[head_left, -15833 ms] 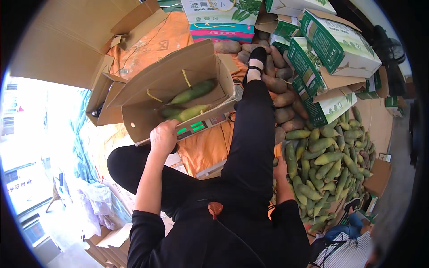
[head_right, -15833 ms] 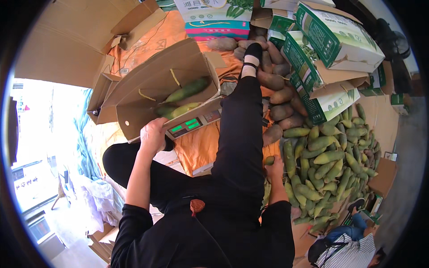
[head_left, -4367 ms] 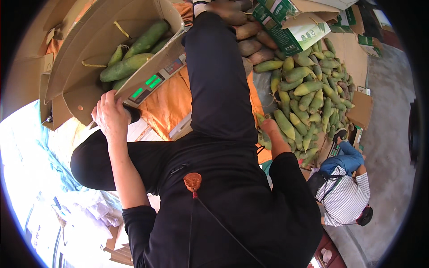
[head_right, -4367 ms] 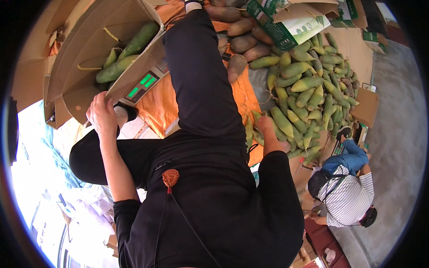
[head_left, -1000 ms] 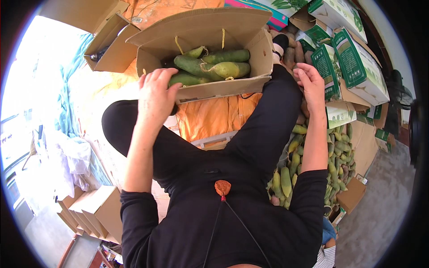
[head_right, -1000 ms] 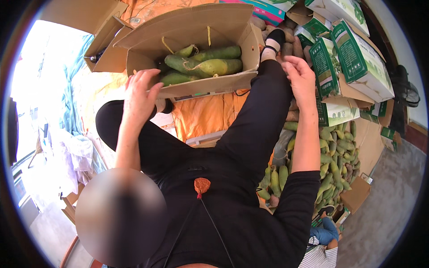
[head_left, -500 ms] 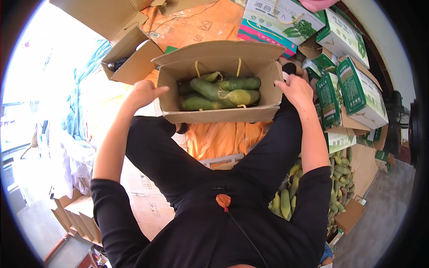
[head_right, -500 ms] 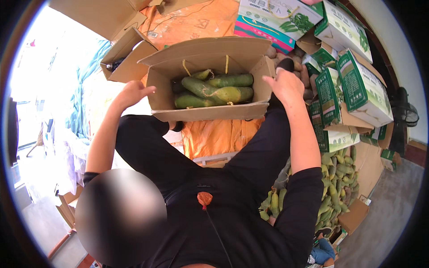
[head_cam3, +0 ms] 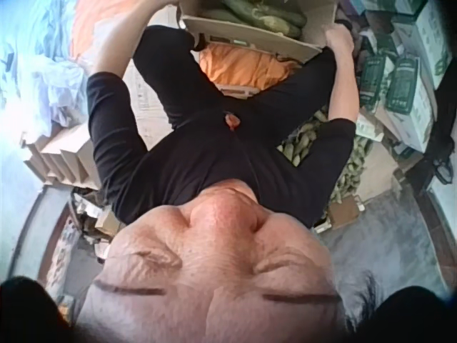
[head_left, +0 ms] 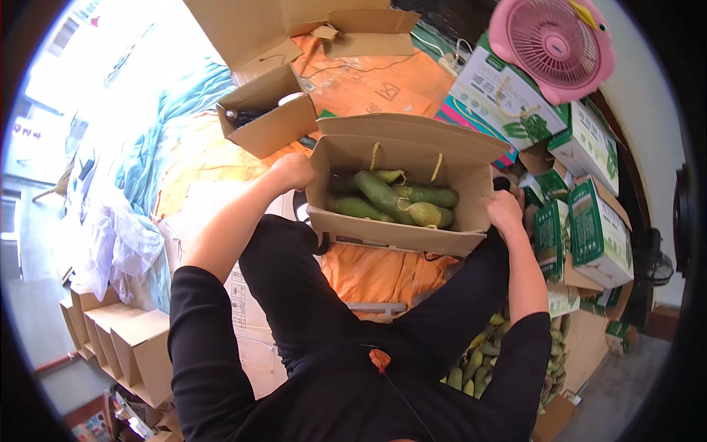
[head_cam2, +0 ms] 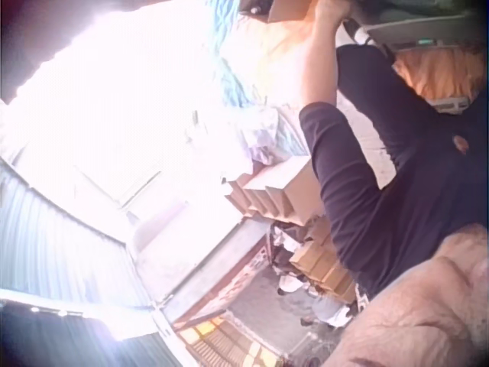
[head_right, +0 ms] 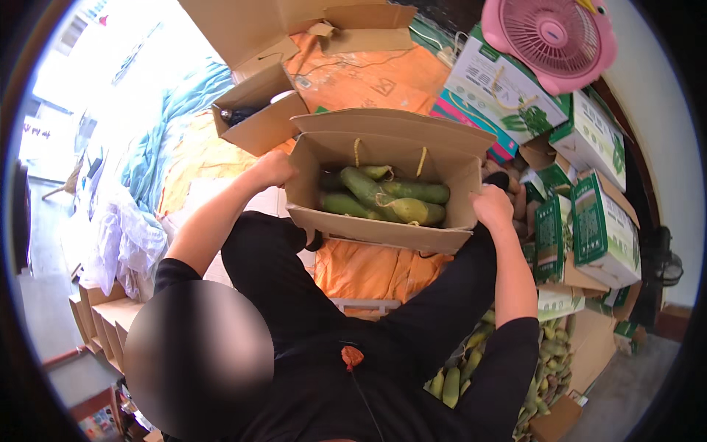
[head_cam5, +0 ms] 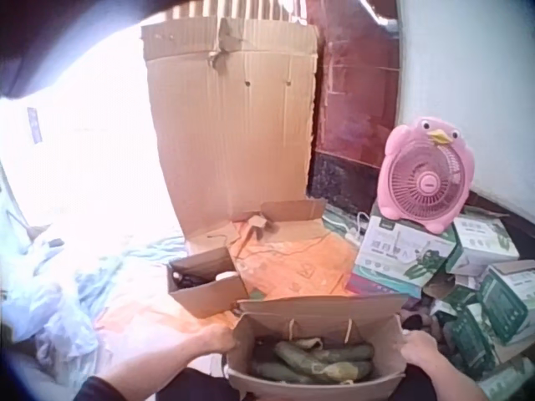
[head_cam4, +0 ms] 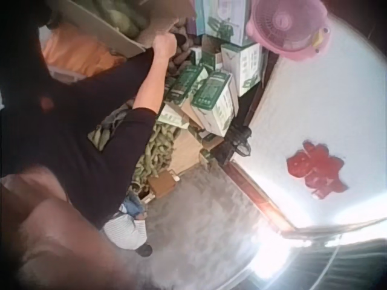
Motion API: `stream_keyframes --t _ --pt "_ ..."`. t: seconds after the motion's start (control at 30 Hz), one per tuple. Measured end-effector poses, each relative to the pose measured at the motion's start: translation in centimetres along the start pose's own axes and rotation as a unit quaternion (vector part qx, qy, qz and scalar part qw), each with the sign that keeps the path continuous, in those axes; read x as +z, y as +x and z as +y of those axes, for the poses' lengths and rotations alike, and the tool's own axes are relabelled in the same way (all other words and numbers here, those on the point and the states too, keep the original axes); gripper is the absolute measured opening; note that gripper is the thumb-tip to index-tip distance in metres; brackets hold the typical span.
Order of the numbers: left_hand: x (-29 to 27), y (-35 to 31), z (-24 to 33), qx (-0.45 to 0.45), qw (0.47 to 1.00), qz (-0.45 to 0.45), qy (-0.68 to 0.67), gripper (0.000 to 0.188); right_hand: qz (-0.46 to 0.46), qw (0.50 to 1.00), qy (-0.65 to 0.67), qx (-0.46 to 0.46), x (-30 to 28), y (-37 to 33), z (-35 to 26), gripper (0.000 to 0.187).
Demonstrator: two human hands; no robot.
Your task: The recorder is sitting on the floor sorting long green vegetables into cardboard boxes, occasionally using a scale to weigh the boxes.
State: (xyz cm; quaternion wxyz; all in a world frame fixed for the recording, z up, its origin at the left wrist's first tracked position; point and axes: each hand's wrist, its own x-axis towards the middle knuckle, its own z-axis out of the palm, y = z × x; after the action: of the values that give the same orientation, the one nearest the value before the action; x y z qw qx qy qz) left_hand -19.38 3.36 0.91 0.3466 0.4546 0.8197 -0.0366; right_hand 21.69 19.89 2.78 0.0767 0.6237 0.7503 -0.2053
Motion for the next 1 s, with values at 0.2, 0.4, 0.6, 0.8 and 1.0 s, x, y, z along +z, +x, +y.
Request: stream_keyframes --t 0.2,0.4,0.6,0.8,1.0 --pt "-2.7 1.1 -6.7 0.128 0.971 0.052 0.195 0.035 0.041 0.995 -0.026 -0.084 -3.5 0.6 -5.3 0.039" --pt "-8.7 -7.6 -9.9 -0.038 0.947 0.173 -0.27 0.027 0.096 0.979 -0.027 -0.176 -7.3 -1.3 -15.2 0.039" --pt "-9.3 -16.5 -20.7 -0.038 0.938 0.244 -0.242 0.027 0.088 0.949 0.012 -0.301 -5.5 -3.8 -25.6 0.037" --pt "-2.8 -26.6 -29.9 -0.096 0.925 0.339 -0.14 0.019 0.042 0.921 -0.024 -0.386 2.6 -8.9 -33.9 0.032" --pt "13.2 -39.6 -45.7 -0.181 0.945 0.252 0.104 0.018 -0.117 0.89 -0.038 -0.439 15.2 -17.4 -38.9 0.024"
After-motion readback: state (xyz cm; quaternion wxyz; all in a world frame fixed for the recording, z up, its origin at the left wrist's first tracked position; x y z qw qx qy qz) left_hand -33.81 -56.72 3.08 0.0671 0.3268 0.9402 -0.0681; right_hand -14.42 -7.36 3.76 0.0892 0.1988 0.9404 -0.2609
